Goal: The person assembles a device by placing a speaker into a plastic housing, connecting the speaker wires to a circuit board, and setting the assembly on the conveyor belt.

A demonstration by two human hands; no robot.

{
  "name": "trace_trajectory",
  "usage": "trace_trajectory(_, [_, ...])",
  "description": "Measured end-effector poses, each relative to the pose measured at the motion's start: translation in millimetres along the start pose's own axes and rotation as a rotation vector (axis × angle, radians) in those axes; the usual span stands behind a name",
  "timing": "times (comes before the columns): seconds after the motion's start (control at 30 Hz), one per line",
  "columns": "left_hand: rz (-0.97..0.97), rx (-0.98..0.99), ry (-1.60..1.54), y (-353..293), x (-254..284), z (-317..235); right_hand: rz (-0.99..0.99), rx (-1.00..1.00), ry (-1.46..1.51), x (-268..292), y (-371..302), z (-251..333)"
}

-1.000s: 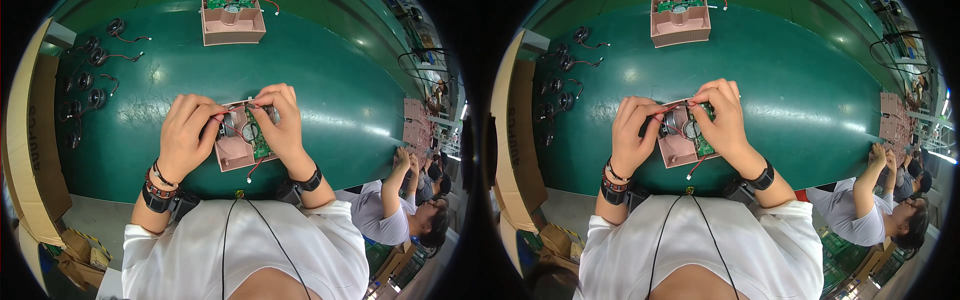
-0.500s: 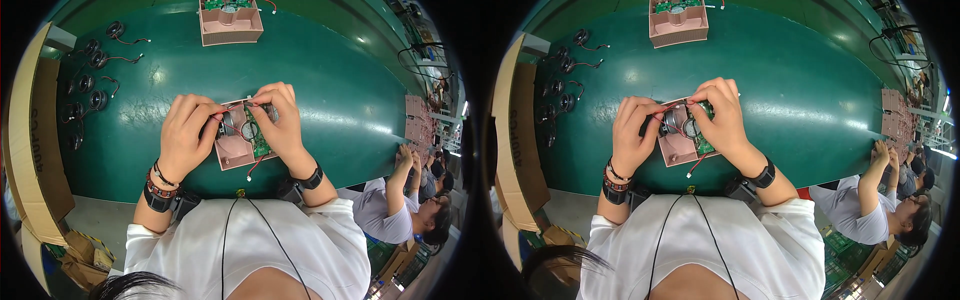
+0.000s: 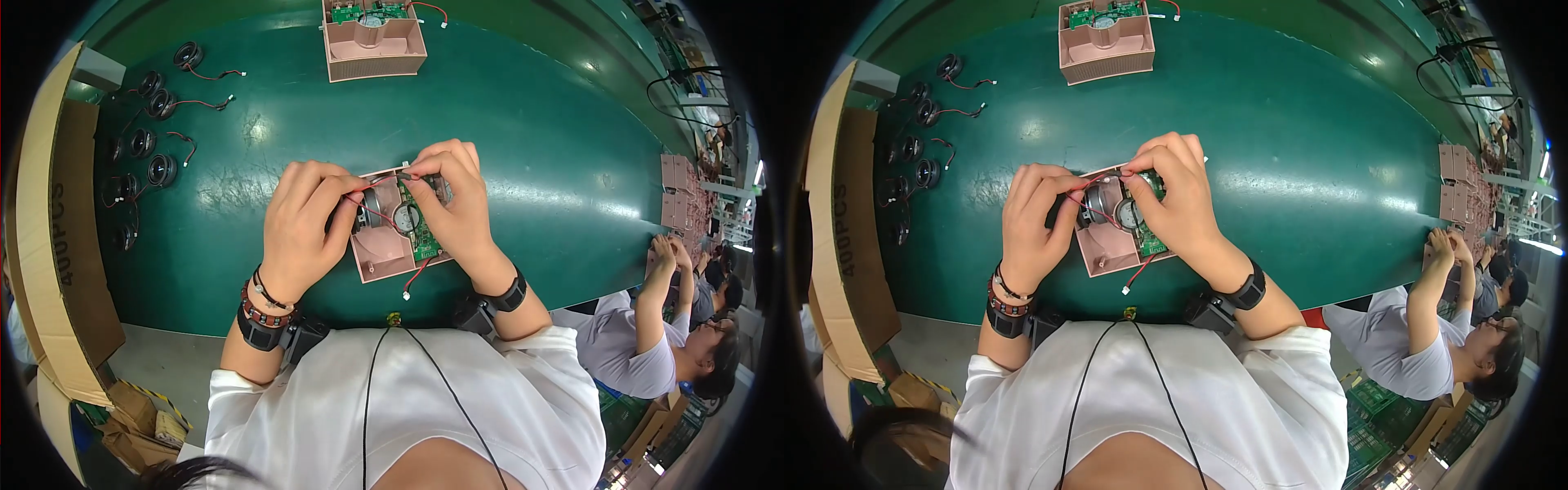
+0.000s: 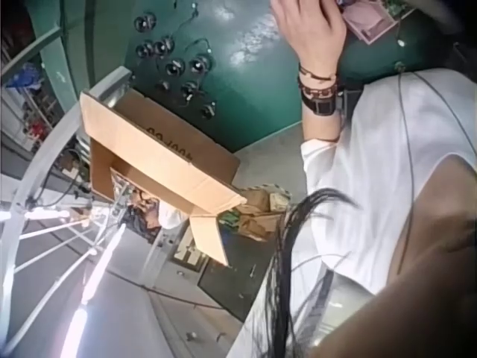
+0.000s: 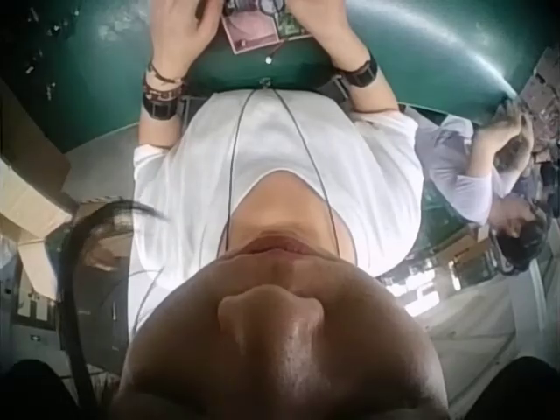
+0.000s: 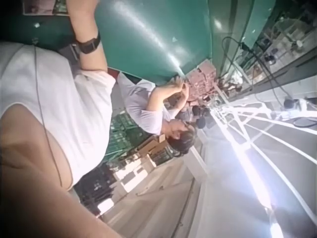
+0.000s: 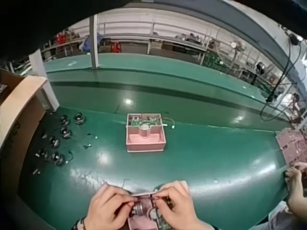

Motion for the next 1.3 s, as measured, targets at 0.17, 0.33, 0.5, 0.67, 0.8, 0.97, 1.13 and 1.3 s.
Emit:
trace_trajectory(0.17, [-0.004, 0.002, -0.006, 0, 0, 0, -0.01, -0.014, 0.0, 0, 0, 0])
trace_trajectory(0.33, [-0.003, 0.002, -0.007, 1, 0, 0, -0.031, 0.031, -0.013, 2, 1, 1])
trace_trajectory(0.5, [-0.004, 0.01, -0.014, 0, 0, 0, -0.025, 0.039, -0.018, 4, 3, 3])
trace_trajectory(0.67, [-0.019, 0.008, -0.018, 1, -2, 2, 0.042, -0.118, 0.111, 2, 5, -6])
trace_trajectory(0.8, [-0.026, 0.022, -0.022, 1, -1, 1, 0.091, -0.211, 0.222, -2, 5, -12])
trace_trajectory(0.97, [-0.037, 0.025, -0.033, 0, -2, 3, 0.127, -0.221, 0.216, -1, 5, -10])
trace_trajectory(1.13, [-0.035, 0.02, -0.033, 0, -1, 3, 0.152, -0.226, 0.219, -2, 3, -11])
trace_trajectory(1.3, [-0.035, 0.015, -0.033, 0, -1, 2, 0.113, -0.202, 0.199, 8, 7, -16])
Point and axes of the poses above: each hand's wrist, its own y-axis towards the middle knuckle, its own x-axis out of the back of the hand, z = x × y, the point moved 3 cm from there along y, towards the middle knuckle, and after that the axes turned 2 degrees about -z, right-handed, at the moved point
